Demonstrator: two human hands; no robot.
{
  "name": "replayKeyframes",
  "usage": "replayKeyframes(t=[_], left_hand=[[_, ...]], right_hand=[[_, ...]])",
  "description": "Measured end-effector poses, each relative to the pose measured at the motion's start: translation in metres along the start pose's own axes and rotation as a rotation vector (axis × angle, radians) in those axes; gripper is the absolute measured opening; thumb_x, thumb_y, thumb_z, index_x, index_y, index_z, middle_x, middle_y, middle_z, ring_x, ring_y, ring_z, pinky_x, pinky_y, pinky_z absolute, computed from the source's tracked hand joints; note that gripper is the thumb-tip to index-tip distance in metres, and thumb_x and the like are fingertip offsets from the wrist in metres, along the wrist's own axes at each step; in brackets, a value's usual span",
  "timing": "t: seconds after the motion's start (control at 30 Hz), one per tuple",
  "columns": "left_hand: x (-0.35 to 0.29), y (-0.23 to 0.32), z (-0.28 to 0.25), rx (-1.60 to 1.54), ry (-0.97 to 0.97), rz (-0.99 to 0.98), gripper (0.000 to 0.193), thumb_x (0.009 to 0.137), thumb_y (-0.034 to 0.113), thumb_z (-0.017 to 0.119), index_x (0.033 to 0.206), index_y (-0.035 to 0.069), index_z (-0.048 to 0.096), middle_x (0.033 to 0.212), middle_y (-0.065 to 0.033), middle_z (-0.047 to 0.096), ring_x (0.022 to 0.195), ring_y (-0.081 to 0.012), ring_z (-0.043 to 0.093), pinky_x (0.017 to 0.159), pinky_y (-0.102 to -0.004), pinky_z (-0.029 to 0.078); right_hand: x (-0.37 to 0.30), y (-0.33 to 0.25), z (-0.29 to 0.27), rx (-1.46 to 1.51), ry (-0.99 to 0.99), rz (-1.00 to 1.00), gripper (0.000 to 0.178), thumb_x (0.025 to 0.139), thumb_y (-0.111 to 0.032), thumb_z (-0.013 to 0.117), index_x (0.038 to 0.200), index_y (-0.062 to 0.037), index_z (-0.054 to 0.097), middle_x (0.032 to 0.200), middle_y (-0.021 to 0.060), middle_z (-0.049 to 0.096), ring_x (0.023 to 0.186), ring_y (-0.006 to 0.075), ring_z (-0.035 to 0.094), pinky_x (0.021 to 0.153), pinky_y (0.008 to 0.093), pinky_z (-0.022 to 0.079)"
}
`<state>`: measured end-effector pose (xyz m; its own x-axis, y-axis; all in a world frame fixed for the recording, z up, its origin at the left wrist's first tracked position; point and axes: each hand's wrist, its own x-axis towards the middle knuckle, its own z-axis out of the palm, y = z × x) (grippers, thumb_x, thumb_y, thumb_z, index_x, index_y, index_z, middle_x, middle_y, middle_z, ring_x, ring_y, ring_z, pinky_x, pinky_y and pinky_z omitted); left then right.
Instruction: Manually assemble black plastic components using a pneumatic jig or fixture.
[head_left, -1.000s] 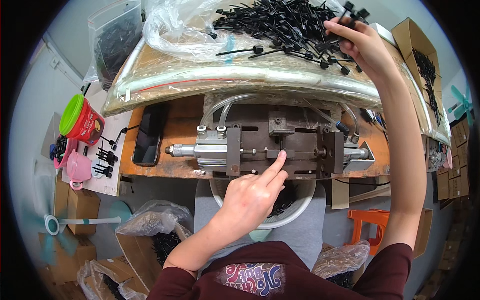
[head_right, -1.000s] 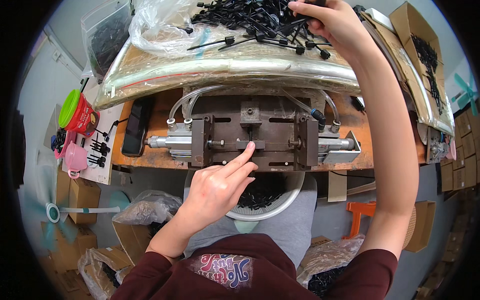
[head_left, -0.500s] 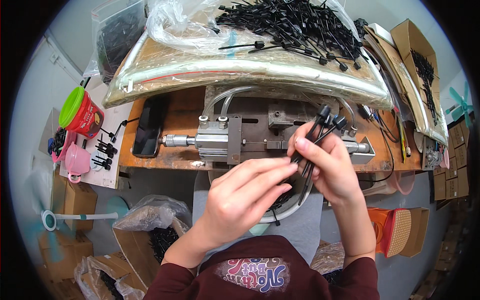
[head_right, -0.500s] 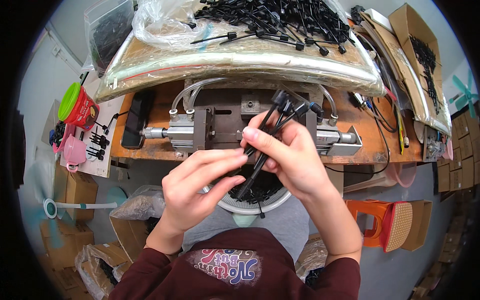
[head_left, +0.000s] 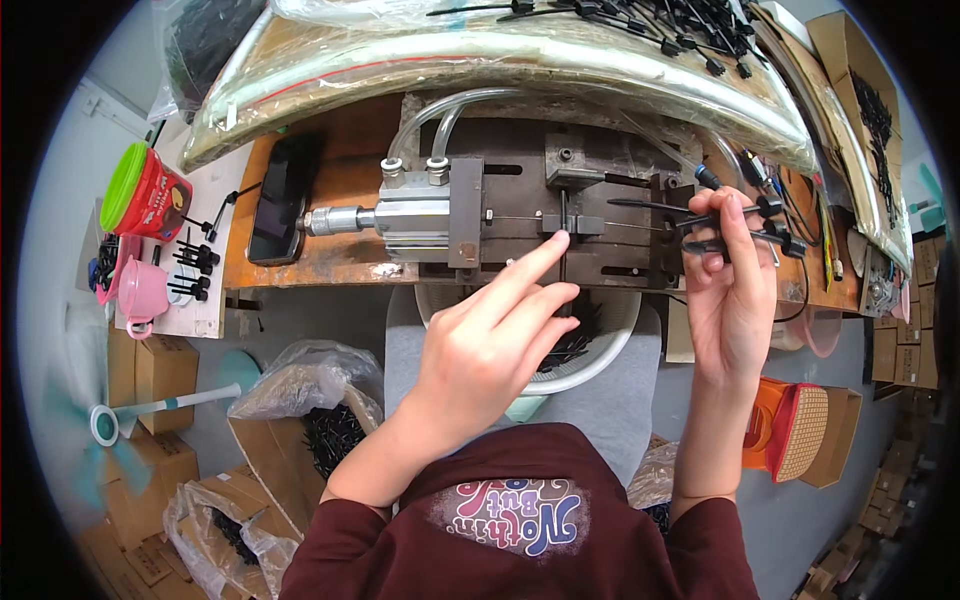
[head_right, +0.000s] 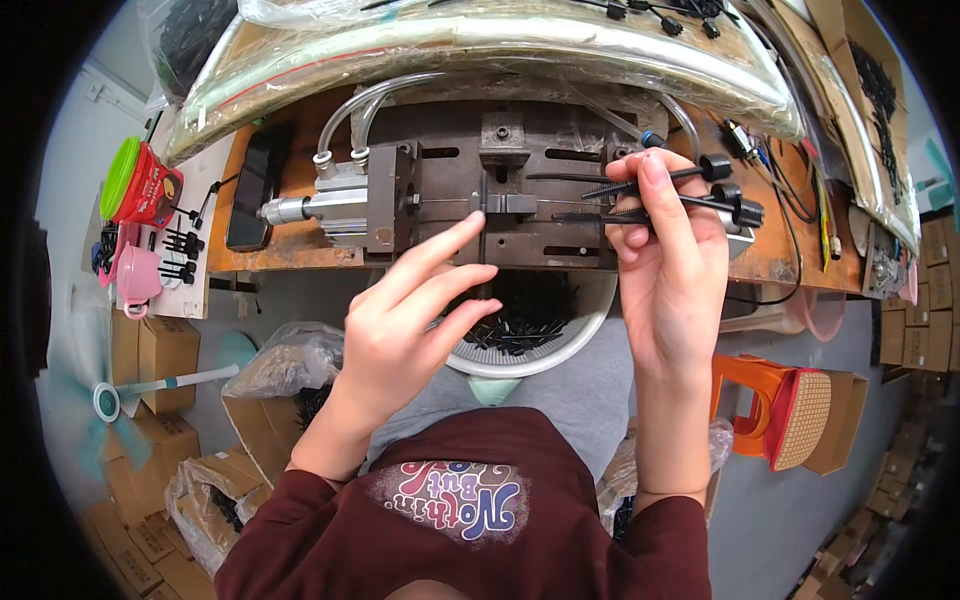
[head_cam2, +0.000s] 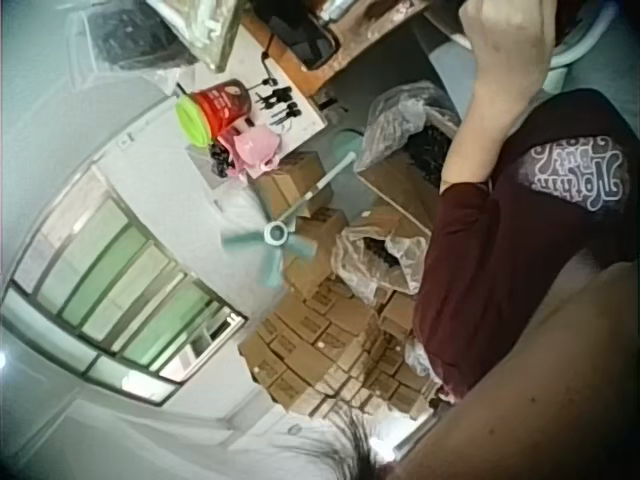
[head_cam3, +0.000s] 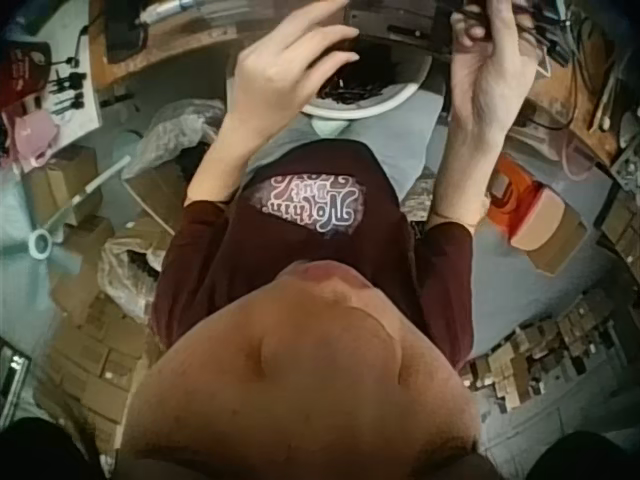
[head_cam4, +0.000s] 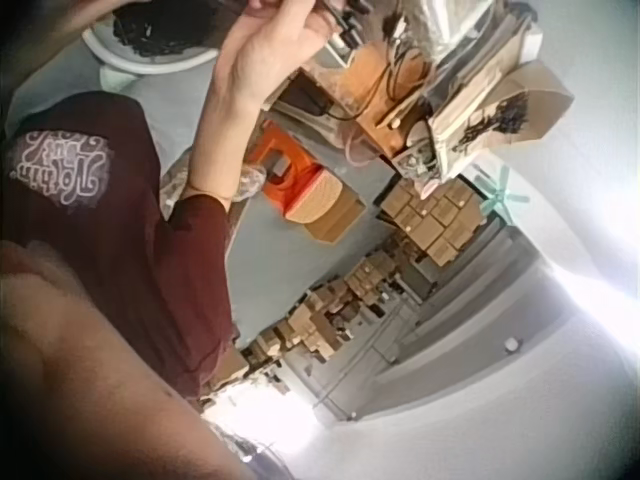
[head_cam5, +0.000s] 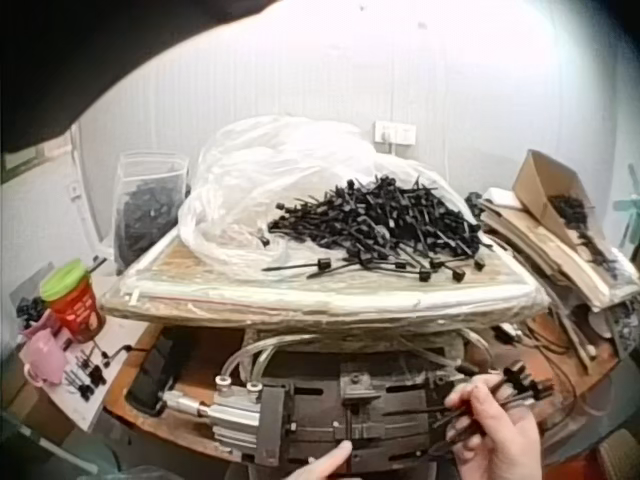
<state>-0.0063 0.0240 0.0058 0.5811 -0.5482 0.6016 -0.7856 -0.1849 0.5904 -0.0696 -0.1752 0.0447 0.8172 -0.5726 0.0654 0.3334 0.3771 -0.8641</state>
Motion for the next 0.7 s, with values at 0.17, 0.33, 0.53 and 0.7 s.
replayKeyframes(t=[0.17,0.33,0.53,0.7], left_hand=[[0.002,-0.007,0.014,0.297,-0.125,0.105,0.023,0.072,0.012,0.079,0.093,0.005,0.071,0.123,-0.0100,0.067,0.069,-0.0174,0.067,0.062,-0.0277,0.052],[0.011,-0.007,0.017,0.360,-0.136,0.125,0.025,0.070,0.012,0.079,0.093,0.005,0.071,0.123,-0.0100,0.067,0.063,-0.0169,0.064,0.060,-0.0269,0.051],[0.016,0.000,0.014,0.274,-0.136,0.080,0.029,0.070,0.012,0.081,0.097,0.004,0.071,0.118,-0.0118,0.069,0.066,-0.0172,0.066,0.061,-0.0271,0.052],[0.015,0.023,0.011,0.067,0.086,0.257,0.039,0.072,0.005,0.082,0.108,0.002,0.070,0.113,-0.0139,0.068,0.086,-0.0248,0.070,0.072,-0.0306,0.059]], right_hand=[[-0.012,0.011,0.004,-0.078,0.005,-0.096,0.016,0.099,-0.015,0.059,0.109,-0.0034,0.062,0.107,0.0108,0.064,0.072,0.0037,0.049,0.062,0.0178,0.040],[-0.021,0.015,0.003,-0.072,-0.002,-0.176,0.016,0.100,-0.012,0.057,0.112,-0.0023,0.061,0.112,0.0113,0.063,0.075,0.0054,0.050,0.064,0.0201,0.042],[-0.024,0.023,0.007,-0.094,0.079,-0.259,0.019,0.099,-0.009,0.057,0.116,-0.0018,0.060,0.117,0.0116,0.061,0.077,0.0081,0.052,0.067,0.0220,0.044],[-0.034,0.036,0.021,-0.154,0.080,-0.289,0.020,0.098,-0.007,0.058,0.116,0.0012,0.061,0.120,0.0137,0.060,0.084,0.0110,0.060,0.073,0.0245,0.051]])
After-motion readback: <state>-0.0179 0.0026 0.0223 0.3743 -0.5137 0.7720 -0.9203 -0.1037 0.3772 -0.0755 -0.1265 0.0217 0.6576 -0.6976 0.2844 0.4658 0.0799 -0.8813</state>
